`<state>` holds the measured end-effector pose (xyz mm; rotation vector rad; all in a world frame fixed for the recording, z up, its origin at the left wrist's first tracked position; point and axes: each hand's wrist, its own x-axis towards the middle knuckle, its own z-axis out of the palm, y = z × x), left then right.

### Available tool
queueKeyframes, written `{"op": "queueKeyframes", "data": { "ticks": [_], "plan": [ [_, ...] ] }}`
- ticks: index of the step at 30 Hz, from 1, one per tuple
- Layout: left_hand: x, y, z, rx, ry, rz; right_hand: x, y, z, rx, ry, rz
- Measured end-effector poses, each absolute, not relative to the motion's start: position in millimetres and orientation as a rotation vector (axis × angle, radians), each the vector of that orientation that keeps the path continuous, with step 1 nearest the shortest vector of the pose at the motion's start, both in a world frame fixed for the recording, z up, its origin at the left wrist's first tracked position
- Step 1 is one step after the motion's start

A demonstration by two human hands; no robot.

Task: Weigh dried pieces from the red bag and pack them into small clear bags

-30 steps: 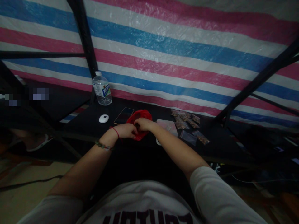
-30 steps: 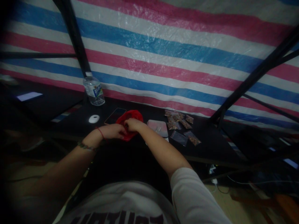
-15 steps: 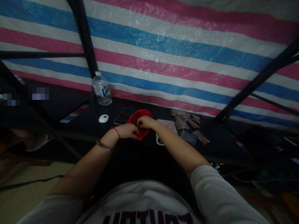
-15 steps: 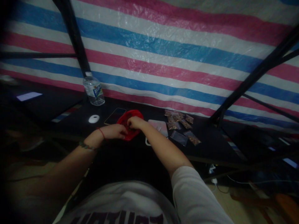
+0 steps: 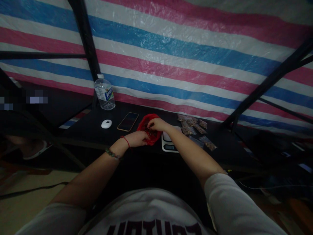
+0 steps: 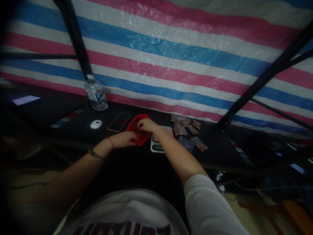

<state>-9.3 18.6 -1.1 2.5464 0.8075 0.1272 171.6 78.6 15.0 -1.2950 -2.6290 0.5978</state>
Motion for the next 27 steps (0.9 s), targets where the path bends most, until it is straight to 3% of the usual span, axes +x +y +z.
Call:
{"op": "queueKeyframes", "data": {
  "ticks": [4, 10, 13, 21, 27],
  "plan": [
    [-8.6, 15.2, 2.2, 2.549, 0.829, 0.169, 180.4, 79.0, 24.4, -1.342, -2.574, 0.596],
    [16.3, 5.0, 5.5, 2.409, 1.064, 0.746, 236.2, 70.4, 54.0, -1.320, -2.433, 0.618],
    [51.2, 3.4, 0.9, 2.325, 1.028, 0.867, 267.9, 60.9, 60.5, -1.411, -2.345, 0.635],
    [148.1, 41.1, -7.7, 2.165, 1.147, 0.669, 304.6, 38.0, 56.2, -1.533, -2.357, 0.553],
    [145.1, 51.9, -5.4, 2.198, 1.183, 0.631, 299.1, 40.0, 63.1, -1.493, -2.342, 0.560]
  ]
}}
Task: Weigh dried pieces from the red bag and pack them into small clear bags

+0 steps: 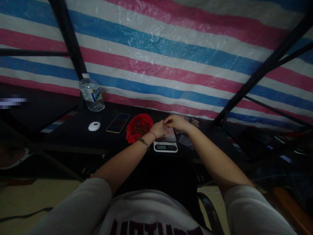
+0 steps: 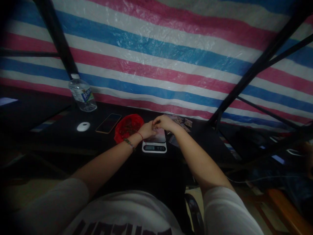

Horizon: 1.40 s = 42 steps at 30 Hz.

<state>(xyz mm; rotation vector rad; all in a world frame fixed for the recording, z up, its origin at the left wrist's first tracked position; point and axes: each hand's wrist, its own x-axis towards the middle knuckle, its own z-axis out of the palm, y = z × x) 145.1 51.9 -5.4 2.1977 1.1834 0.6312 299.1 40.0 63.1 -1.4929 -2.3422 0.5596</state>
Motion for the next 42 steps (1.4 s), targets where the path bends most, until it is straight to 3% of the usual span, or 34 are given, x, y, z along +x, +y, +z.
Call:
{"op": "queueKeyframes", "data": {
  "ticks": [7, 16, 28, 42],
  "plan": [
    [66.8, 41.2, -7.3, 1.986, 1.213, 1.018, 229.0, 55.7, 64.8, -1.201, -2.331, 0.615],
    [7.5, 39.0, -19.7, 1.856, 1.362, 1.124, 142.5, 55.0, 50.1, -1.062, -2.525, 0.488],
    [12.8, 41.1, -34.7, 1.810, 1.267, 1.097, 136.1, 55.7, 47.0, -1.228, -2.669, 0.424],
    [17.9, 39.5, -38.1, 1.714, 1.211, 1.132, 136.5, 54.8, 47.5, -1.139, -2.733, 0.296]
  ]
}}
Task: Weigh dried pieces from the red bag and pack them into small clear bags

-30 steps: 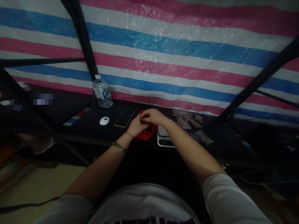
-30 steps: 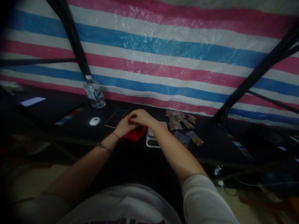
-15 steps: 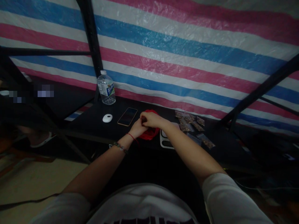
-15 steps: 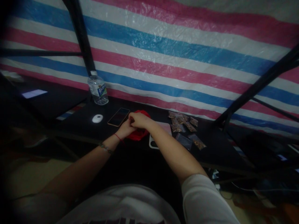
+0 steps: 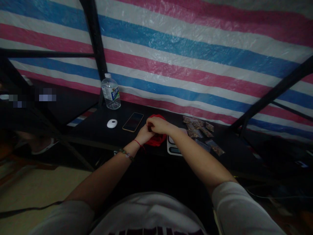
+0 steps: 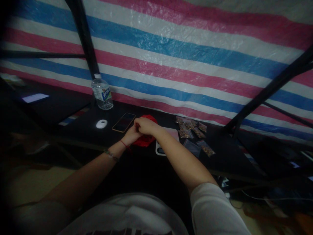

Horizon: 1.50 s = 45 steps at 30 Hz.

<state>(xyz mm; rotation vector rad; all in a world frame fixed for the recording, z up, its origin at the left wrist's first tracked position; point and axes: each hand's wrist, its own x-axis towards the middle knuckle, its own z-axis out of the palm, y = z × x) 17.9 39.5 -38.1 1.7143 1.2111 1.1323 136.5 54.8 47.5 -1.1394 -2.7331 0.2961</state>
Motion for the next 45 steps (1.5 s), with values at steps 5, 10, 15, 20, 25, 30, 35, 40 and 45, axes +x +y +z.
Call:
{"op": "queueKeyframes", "data": {
  "ticks": [5, 10, 15, 20, 25, 30, 35, 40, 45],
  "plan": [
    [18.2, 35.1, -32.3, 1.741, 1.311, 1.064, 137.3, 57.6, 46.4, -1.134, -2.720, 0.333],
    [21.1, 35.6, -32.0, 1.722, 1.219, 1.067, 136.4, 54.6, 48.9, -1.158, -2.551, 0.518],
    [21.6, 37.0, -33.6, 1.690, 1.227, 1.104, 139.5, 56.1, 46.2, -1.210, -2.345, 0.862],
    [20.8, 34.8, -30.9, 1.734, 1.210, 1.078, 145.8, 56.2, 47.1, -1.187, -2.172, 1.008],
    [22.4, 35.7, -31.0, 1.769, 1.187, 1.074, 151.3, 52.7, 51.1, -1.138, -2.049, 1.096],
    [23.6, 43.6, -32.0, 1.677, 1.126, 1.059, 164.3, 58.5, 51.4, -1.130, -1.840, 1.120],
    [23.7, 48.8, -28.2, 1.602, 1.200, 1.015, 183.0, 68.1, 42.7, -1.210, -1.880, 0.908],
    [23.4, 49.0, -21.7, 1.517, 1.185, 1.030, 193.4, 61.5, 29.6, -1.446, -2.262, 0.571],
    [25.7, 49.5, -13.9, 1.472, 1.156, 1.029, 185.0, 54.0, 16.8, -1.540, -2.662, 0.286]
  ]
}}
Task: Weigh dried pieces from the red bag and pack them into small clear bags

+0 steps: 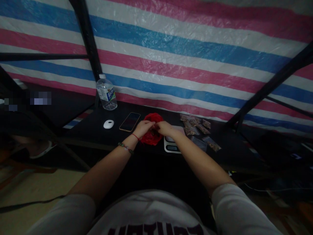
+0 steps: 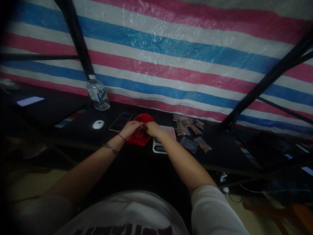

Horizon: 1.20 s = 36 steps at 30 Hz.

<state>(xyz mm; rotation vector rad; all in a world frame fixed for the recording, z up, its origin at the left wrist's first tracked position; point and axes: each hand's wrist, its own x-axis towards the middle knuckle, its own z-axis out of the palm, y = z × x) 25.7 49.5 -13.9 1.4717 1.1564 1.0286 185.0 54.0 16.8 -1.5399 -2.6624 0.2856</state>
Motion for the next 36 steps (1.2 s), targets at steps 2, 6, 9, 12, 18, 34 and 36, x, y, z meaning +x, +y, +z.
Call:
{"op": "queueKeyframes", "data": {
  "ticks": [2, 6, 9, 12, 18, 34, 36],
  "plan": [
    [26.9, 49.9, -10.8, 1.510, 1.197, 1.038, 179.7, 54.7, 13.9, -1.561, -2.725, 0.248],
    [25.4, 49.5, -8.2, 1.634, 1.274, 1.055, 171.9, 58.7, 9.8, -1.576, -2.758, 0.321],
    [18.5, 45.2, -11.8, 1.829, 1.305, 0.985, 168.1, 61.4, 4.6, -1.539, -2.765, 0.387],
    [8.8, 36.1, -18.7, 2.020, 1.368, 0.861, 164.0, 63.2, -2.1, -1.450, -2.806, 0.353],
    [-9.6, 22.7, -25.8, 2.045, 1.509, 0.800, 150.2, 61.9, -8.4, -1.413, -2.786, 0.313],
    [-34.4, 16.3, -34.5, 1.863, 1.487, 1.139, 142.6, 56.0, 1.3, -1.359, -2.806, 0.325],
    [-36.7, 18.1, -36.0, 1.929, 1.479, 1.072, 144.0, 55.1, -0.5, -1.314, -2.829, 0.374]
  ]
}}
